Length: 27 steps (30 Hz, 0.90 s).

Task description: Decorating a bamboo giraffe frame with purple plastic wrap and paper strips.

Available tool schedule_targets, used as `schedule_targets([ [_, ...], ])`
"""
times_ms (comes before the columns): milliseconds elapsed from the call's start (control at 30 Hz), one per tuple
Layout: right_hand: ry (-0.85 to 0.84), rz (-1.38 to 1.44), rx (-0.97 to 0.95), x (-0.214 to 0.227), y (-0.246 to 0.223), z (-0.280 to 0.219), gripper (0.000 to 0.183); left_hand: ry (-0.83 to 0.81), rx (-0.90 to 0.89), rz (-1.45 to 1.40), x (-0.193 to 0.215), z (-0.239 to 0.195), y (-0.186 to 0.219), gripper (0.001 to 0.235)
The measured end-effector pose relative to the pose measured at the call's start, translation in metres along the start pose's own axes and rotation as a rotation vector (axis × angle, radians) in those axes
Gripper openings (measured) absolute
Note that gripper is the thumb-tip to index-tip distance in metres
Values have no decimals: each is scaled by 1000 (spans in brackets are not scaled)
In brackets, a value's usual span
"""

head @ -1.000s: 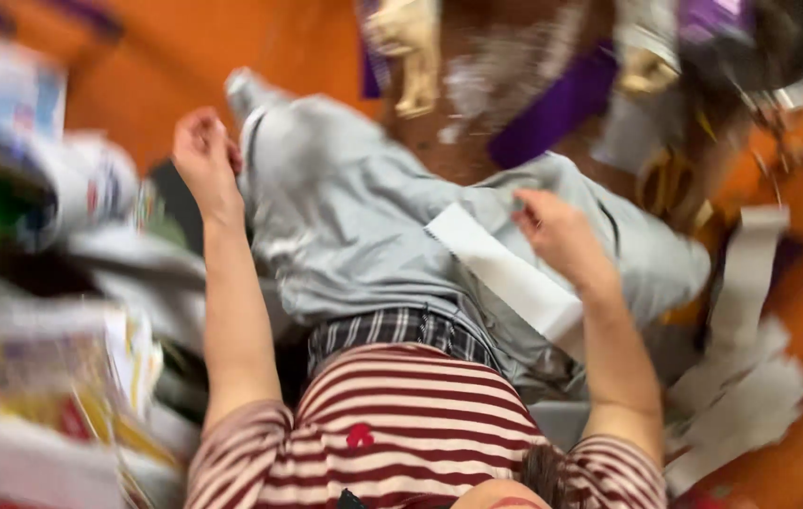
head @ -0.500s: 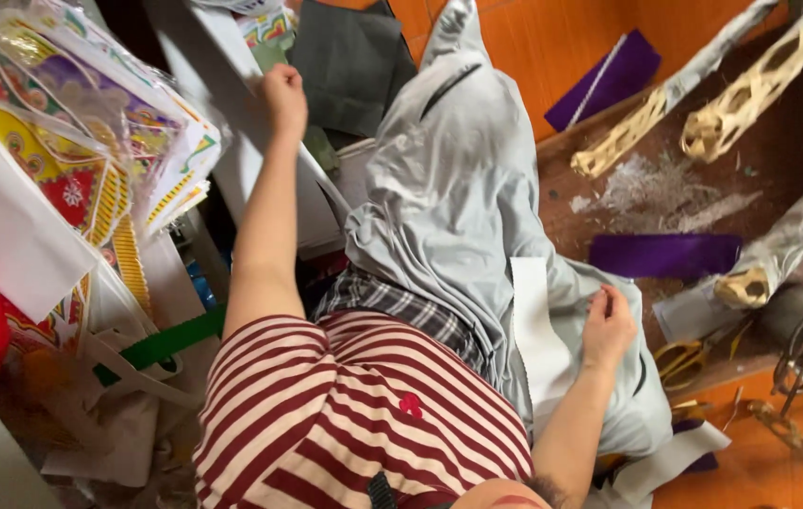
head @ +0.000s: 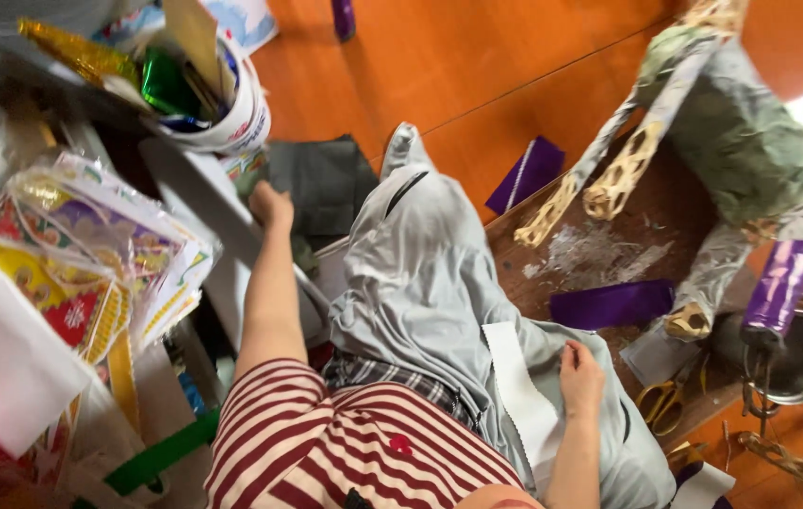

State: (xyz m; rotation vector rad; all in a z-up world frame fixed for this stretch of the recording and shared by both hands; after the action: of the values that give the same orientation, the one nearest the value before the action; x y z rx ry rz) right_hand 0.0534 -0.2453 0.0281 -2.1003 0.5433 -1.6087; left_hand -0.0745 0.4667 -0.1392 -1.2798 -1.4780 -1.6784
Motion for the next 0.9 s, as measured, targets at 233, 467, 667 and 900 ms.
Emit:
schedule_targets([
  [233, -29, -1, 15, -2, -7, -1, 28, -18, -50, -88, 45, -14, 35, 17],
  [467, -66, 37, -48, -2, -5, -8, 28, -86, 19, 94, 43, -17, 52, 24],
  [667, -77, 42, -54, 1, -13, -10, 29, -115, 119, 98, 46, -12, 58, 24],
  [900, -92, 38, -45, -4, -9, -11, 30, -217, 46, 256, 54, -24, 69, 26],
])
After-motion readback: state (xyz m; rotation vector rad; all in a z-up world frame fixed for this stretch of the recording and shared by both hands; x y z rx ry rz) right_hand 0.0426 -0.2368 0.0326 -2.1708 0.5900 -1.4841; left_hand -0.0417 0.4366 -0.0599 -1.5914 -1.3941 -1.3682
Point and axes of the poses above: each hand's wrist, its own z-axis towards the middle knuckle, its own x-axis out of the back of the hand, y = z × x, the point moved 6 cm from there along z, towards the middle knuckle, and after that the axes turned 5 degrees about x, right-handed, at the moved point
